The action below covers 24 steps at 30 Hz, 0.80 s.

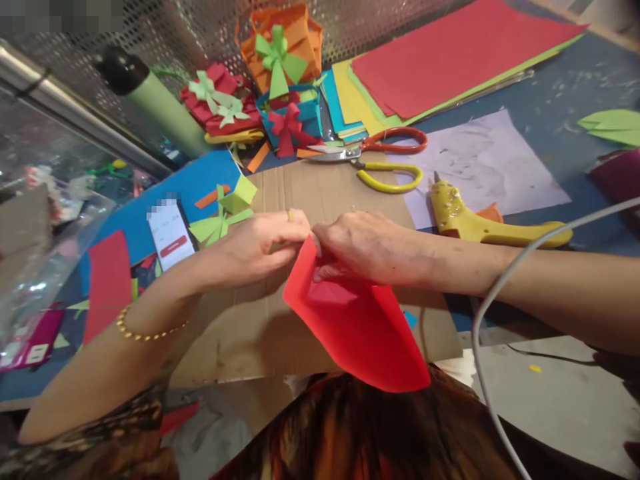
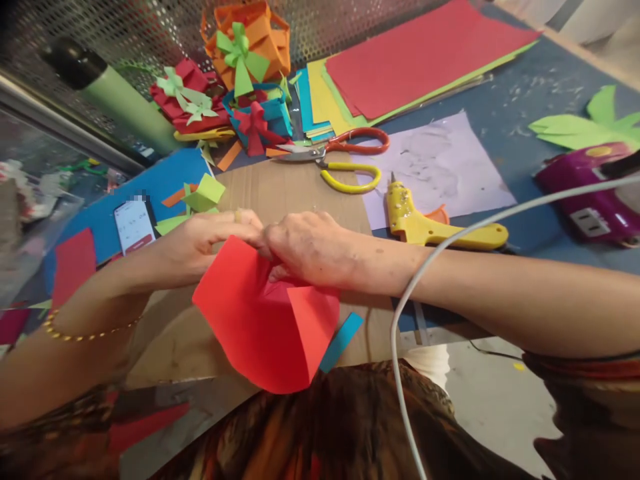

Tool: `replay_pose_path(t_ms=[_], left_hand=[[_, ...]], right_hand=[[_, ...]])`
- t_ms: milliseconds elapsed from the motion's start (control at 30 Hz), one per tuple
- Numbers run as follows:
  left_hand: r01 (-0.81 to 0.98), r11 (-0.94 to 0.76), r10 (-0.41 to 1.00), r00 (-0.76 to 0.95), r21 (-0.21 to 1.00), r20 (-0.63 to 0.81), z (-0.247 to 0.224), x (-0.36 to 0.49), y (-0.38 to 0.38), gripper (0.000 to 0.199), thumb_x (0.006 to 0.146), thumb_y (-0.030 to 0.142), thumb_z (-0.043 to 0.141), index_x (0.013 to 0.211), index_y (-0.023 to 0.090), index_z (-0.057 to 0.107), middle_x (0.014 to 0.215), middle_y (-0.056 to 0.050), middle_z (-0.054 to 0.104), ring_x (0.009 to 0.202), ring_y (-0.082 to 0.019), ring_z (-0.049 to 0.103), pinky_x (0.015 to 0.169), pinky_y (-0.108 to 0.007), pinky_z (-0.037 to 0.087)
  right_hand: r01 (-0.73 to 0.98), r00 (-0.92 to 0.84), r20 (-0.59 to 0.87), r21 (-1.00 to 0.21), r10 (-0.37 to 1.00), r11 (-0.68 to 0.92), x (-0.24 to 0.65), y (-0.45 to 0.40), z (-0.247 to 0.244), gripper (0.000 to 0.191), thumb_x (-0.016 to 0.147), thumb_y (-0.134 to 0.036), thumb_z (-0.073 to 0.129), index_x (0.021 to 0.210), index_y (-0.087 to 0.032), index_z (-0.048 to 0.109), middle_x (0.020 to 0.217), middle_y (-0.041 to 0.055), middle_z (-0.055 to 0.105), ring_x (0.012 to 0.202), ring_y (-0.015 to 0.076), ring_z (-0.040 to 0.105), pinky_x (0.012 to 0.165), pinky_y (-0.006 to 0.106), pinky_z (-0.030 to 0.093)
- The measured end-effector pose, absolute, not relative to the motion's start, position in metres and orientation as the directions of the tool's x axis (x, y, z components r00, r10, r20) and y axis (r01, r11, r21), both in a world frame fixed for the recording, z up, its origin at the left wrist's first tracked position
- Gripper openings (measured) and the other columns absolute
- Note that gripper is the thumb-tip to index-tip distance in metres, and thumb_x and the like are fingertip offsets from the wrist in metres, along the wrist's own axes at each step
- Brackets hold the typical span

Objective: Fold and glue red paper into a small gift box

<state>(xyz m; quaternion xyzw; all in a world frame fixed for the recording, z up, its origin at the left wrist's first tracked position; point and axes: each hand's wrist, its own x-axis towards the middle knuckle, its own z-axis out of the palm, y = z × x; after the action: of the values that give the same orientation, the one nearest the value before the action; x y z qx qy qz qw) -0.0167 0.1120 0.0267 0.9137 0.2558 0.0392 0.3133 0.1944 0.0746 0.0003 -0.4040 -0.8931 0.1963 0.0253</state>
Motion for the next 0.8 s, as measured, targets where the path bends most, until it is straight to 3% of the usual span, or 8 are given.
replay_pose_path(t_ms=[133, 267, 400, 600, 800], left_hand=[[0.469, -0.633, 0.392, 0.88, 0.615, -0.268, 0.035, -0.005, 0.13, 0.026, 0.094, 0.014, 0.052, 0.081, 0.017, 0.074, 0.087, -0.003, 0.062, 0.081, -0.014, 0.061, 0.075, -0.025, 0.048], [0.47, -0.643, 0.322, 0.882, 0.605, -0.344, 0.032, -0.003, 0.136, 0.03, 0.096, 0.014, 0.05, 0.08, 0.016, 0.076, 0.088, -0.004, 0.063, 0.08, -0.014, 0.059, 0.073, -0.025, 0.045], [0.433, -0.676, 0.264, 0.898, 0.597, -0.352, 0.029, -0.002, 0.139, 0.031, 0.096, 0.013, 0.051, 0.081, 0.019, 0.077, 0.094, -0.004, 0.065, 0.087, -0.015, 0.061, 0.078, -0.025, 0.045], [0.388, -0.755, 0.242, 0.914, 0.528, -0.326, 0.023, -0.013, 0.145, 0.031, 0.094, 0.004, 0.052, 0.071, 0.017, 0.069, 0.095, -0.003, 0.058, 0.086, -0.014, 0.053, 0.075, -0.026, 0.041], [0.381, -0.813, 0.258, 0.914, 0.44, -0.314, 0.009, -0.026, 0.154, 0.021, 0.09, -0.004, 0.051, 0.082, 0.014, 0.06, 0.093, 0.0, 0.053, 0.081, -0.01, 0.045, 0.074, -0.022, 0.039]], right_hand=[[0.705, -0.678, -0.111, -0.377, 0.727, 0.6, 0.193, 0.076, 0.001, 0.02, 0.1, -0.029, 0.061, 0.102, -0.013, 0.073, 0.084, 0.0099, 0.075, 0.069, 0.0182, 0.064, 0.058, 0.03, 0.028], [0.712, -0.674, -0.104, -0.353, 0.731, 0.606, 0.192, 0.076, 0.002, 0.023, 0.1, -0.028, 0.059, 0.109, -0.012, 0.071, 0.083, 0.0108, 0.076, 0.069, 0.019, 0.065, 0.061, 0.03, 0.031], [0.72, -0.674, -0.131, -0.339, 0.727, 0.606, 0.192, 0.075, 0.002, 0.025, 0.098, -0.026, 0.06, 0.114, -0.01, 0.071, 0.085, 0.0118, 0.077, 0.071, 0.0196, 0.066, 0.062, 0.03, 0.032], [0.723, -0.678, -0.142, -0.31, 0.722, 0.618, 0.191, 0.076, -0.001, 0.025, 0.099, -0.032, 0.06, 0.108, -0.012, 0.073, 0.083, 0.0108, 0.077, 0.069, 0.0194, 0.065, 0.059, 0.03, 0.026], [0.734, -0.67, -0.227, -0.342, 0.707, 0.586, 0.192, 0.076, 0.011, 0.024, 0.102, -0.033, 0.064, 0.098, -0.011, 0.073, 0.084, 0.0098, 0.075, 0.064, 0.0136, 0.056, 0.059, 0.03, 0.029]])
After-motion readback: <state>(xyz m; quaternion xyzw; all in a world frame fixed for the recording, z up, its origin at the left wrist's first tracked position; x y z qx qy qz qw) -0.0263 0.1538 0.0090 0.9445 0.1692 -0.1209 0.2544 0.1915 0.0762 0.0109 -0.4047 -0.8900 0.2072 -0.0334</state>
